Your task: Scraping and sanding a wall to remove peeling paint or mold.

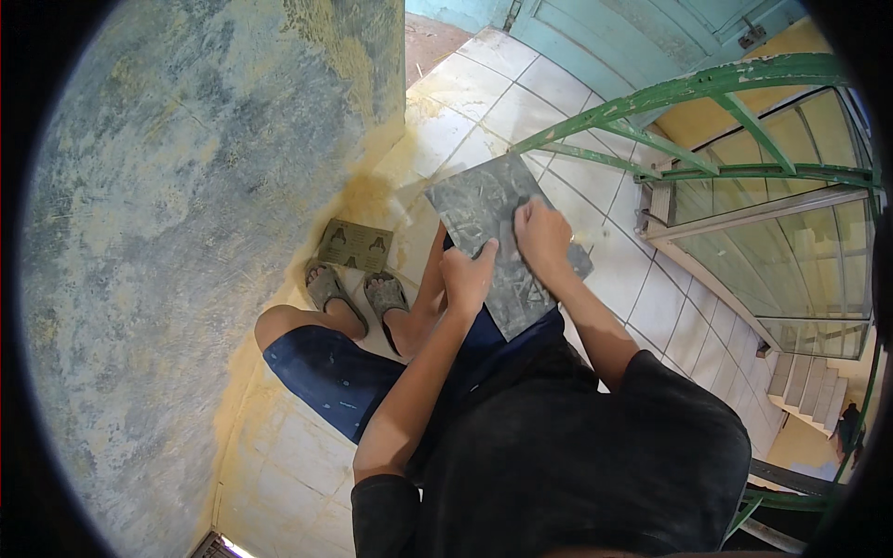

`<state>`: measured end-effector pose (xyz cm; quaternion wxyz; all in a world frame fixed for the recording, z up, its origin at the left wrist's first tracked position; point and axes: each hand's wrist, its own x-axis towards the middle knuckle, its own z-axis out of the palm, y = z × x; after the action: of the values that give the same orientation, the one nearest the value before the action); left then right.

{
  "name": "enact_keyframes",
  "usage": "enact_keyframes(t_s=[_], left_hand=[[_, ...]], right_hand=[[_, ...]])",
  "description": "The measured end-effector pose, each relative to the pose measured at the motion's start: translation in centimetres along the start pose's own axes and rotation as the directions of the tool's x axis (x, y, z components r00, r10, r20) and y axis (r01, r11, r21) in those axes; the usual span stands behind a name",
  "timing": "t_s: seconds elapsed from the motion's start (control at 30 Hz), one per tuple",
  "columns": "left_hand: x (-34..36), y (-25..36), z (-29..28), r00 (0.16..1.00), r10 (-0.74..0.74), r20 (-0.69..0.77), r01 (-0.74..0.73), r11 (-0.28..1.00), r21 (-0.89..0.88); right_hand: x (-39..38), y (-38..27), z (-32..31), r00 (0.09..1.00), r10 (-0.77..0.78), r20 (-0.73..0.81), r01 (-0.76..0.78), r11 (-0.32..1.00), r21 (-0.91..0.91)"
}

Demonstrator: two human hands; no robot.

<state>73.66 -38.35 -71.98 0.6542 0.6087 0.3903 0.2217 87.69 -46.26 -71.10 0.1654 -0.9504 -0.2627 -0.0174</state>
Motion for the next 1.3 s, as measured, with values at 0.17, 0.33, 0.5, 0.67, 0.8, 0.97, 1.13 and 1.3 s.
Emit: enact_keyframes(t_s=[0.17,0.33,0.5,0.67,0.8,0.97,1.13,1.3], left_hand=[[-0.3,1.3,0.1,1.000,-0.005,-0.011,0.005,1.000,0.015],[0.0,1.6,-0.5,0.986,-0.119,0.121,0.143,0.967,-0.211],[-0.7,3.5,-1.0,0.954,-0.182,0.238,0.251,0.919,-0.304],[-0.4,3.2,-1.1,0.938,-0.190,0.291,0.302,0.859,-0.413],[0.2,2.8,-1.6,0.920,-0.258,0.294,0.369,0.821,-0.435],[0.4,2.3,-1.5,0.932,-0.232,0.277,0.330,0.860,-0.389],[0.5,0.7,-1.5,0.947,-0.221,0.232,0.299,0.872,-0.388],[0.1,2.1,-1.9,0.961,-0.242,0.137,0.276,0.890,-0.363]], right_hand=[[5.7,2.8,-1.5,0.965,0.122,-0.231,-0.124,0.992,0.006],[2.8,0.4,-3.8,0.994,0.088,-0.062,-0.087,0.996,0.019],[0.4,-1.7,-3.4,0.999,0.038,-0.027,-0.036,0.997,0.070],[0.3,-1.8,-2.9,0.994,0.009,0.111,-0.022,0.993,0.113],[2.0,-0.4,-6.1,0.819,-0.174,0.547,-0.038,0.934,0.355],[1.6,2.5,-7.5,0.568,-0.434,0.699,-0.243,0.723,0.646],[0.7,4.6,-9.0,0.604,-0.336,0.723,-0.387,0.670,0.634],[-1.6,5.2,-7.4,0.826,-0.220,0.518,-0.201,0.745,0.637]])
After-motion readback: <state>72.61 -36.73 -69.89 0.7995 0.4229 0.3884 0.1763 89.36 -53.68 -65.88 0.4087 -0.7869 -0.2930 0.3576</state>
